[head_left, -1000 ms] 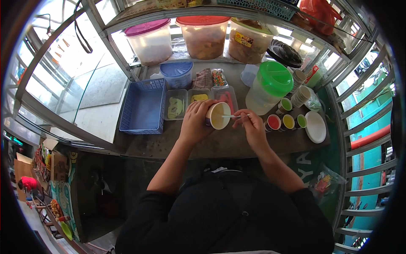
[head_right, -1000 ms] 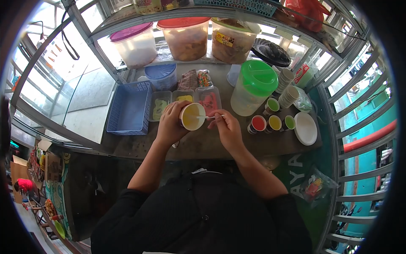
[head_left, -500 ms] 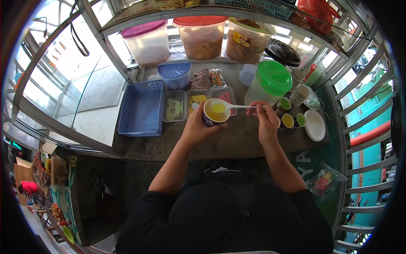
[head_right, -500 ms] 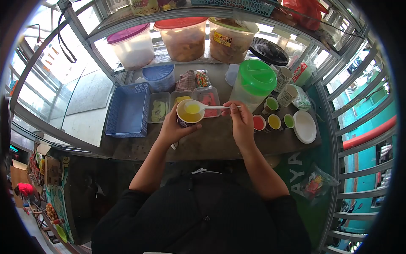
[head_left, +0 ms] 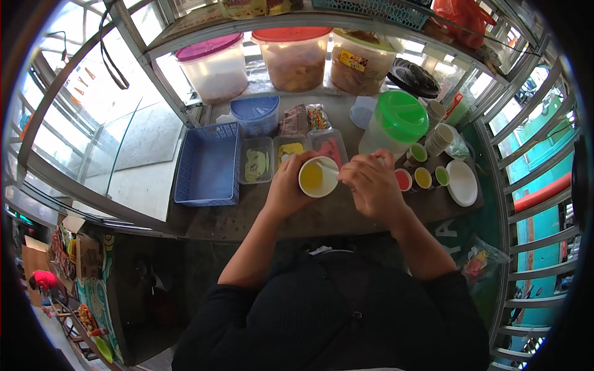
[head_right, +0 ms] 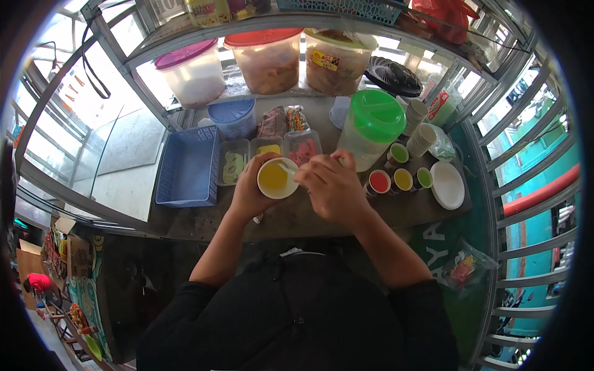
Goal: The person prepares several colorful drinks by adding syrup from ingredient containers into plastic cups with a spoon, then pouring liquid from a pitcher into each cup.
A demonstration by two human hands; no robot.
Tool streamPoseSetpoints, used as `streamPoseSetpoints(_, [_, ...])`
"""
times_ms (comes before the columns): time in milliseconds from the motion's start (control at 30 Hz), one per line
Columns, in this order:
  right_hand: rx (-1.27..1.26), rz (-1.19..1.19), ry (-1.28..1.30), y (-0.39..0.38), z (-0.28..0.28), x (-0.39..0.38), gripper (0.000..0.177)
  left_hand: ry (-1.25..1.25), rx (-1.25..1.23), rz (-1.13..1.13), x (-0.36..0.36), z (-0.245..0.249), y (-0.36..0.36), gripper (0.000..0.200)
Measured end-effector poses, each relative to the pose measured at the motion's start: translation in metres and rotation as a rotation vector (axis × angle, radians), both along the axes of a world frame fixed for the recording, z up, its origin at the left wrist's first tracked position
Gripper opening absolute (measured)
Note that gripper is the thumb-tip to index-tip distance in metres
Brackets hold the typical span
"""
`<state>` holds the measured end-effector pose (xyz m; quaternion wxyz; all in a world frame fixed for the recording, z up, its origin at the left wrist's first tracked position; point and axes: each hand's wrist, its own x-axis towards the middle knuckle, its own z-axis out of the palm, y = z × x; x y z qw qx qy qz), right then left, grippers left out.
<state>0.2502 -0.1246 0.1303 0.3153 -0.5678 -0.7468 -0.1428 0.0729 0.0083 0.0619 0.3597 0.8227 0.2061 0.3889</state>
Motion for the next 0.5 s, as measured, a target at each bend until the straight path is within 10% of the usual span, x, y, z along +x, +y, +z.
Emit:
streamPoseSetpoints(267, [-0.257, -0.036, 1.063, 0.010, -0.043, -0.013, 0.017, 0.023, 0.108, 0.123, 0.002, 0.004, 0.007, 0.065])
streamPoseSetpoints(500, [-0.152, -0.006, 1.369, 0.020, -0.079, -0.014, 0.025, 0.088, 0.099, 0.150, 0.003, 0.002, 0.015, 0.069])
